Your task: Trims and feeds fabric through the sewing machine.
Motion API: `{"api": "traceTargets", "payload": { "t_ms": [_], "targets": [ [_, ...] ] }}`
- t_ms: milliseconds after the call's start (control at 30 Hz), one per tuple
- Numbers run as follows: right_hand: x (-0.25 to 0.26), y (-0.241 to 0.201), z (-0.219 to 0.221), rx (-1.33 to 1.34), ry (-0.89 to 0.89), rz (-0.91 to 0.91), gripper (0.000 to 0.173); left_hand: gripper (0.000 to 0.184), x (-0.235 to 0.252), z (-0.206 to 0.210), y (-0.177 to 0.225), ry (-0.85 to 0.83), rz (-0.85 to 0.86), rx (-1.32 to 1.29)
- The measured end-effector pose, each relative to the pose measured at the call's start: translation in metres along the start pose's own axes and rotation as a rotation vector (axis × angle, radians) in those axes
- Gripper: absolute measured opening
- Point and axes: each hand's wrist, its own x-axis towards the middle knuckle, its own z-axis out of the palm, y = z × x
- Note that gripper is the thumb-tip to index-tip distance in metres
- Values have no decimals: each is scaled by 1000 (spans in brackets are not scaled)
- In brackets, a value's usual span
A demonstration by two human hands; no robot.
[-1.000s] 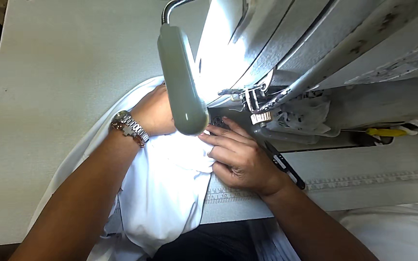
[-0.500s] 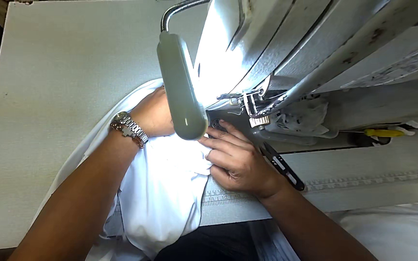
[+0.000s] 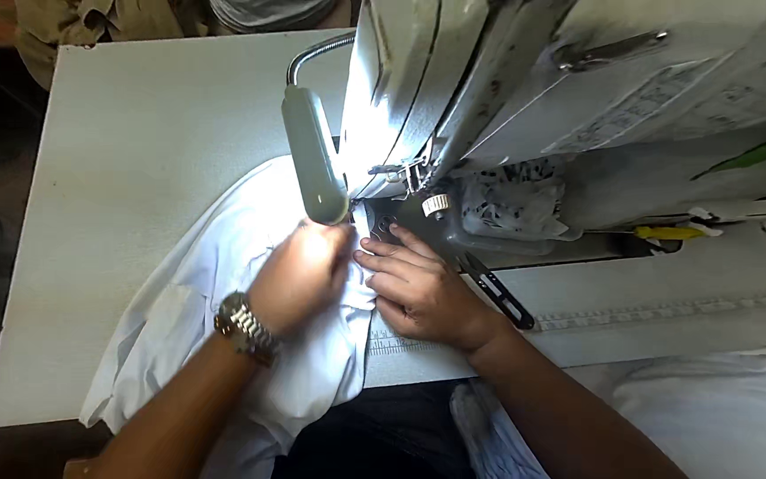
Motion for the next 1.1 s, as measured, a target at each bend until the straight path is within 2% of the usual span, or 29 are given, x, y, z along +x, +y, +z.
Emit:
{"api": "traceTargets", "payload": {
  "t_ms": [33,67,200,300,400,500,567,1100],
  "targets": [
    [-2,-3,0,5,11,2,20,34,-6,-12,22,-98,-39,1],
    [-4,-7,1,11,19,6,20,36,-14,-14,31,-101,-35,32],
    [-15,-13,-1,21,3,25,21,36,-37,-3,25,136,-32,101],
    [-18,-13,1,4,-3,28,23,45,-33,-8,32,139,-175,142],
    [-17,-15,3,-5,20,40,23,39,-27,-1,31,160,-224,165],
    [-19,-15,7,7,42,59,24,66,-26,2,24,-1,-297,223],
    [-20,-14,8,9,43,71,23,71,-25,-1,22,-82,-332,249],
    [-8,-14,13,-12,84,137,23,69,-16,-4,7,-83,-294,251]
  ]
}}
